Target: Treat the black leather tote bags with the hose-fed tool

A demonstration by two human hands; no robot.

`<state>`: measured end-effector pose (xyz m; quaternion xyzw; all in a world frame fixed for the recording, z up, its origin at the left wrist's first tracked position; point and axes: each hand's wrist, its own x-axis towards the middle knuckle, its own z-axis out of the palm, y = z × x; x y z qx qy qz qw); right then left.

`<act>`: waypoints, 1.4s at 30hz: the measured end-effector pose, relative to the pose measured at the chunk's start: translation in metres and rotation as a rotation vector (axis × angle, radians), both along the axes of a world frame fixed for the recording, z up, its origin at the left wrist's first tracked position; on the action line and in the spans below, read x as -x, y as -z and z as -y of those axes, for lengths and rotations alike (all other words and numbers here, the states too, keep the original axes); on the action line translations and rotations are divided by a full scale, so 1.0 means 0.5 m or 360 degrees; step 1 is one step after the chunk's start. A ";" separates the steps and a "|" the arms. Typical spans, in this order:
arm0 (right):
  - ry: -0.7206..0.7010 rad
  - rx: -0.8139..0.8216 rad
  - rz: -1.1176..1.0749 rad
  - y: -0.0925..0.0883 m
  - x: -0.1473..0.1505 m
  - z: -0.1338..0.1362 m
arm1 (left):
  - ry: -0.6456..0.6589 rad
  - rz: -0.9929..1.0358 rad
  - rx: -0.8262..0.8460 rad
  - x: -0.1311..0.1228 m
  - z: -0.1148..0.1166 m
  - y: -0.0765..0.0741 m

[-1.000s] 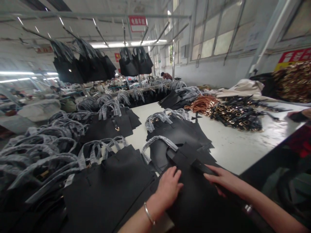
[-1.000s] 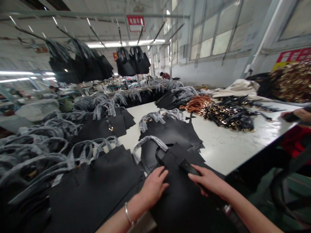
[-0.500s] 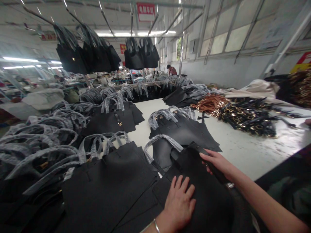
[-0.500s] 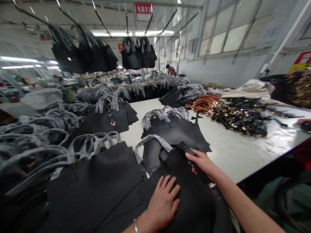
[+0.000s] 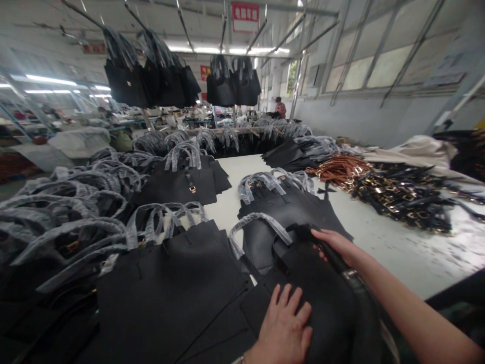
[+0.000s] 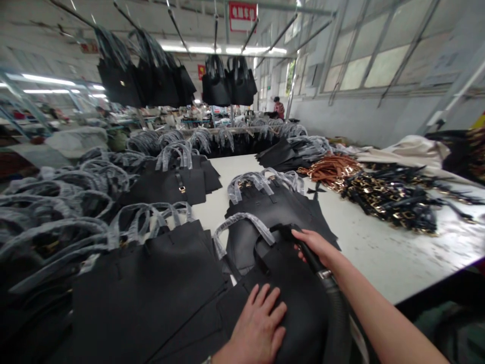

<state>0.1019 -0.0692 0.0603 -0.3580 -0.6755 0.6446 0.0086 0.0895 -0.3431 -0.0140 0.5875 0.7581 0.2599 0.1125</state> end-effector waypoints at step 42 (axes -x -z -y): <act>-0.0726 -0.0383 0.0292 -0.006 -0.094 0.190 | 0.0220 -0.0487 -0.0103 -0.037 0.023 0.000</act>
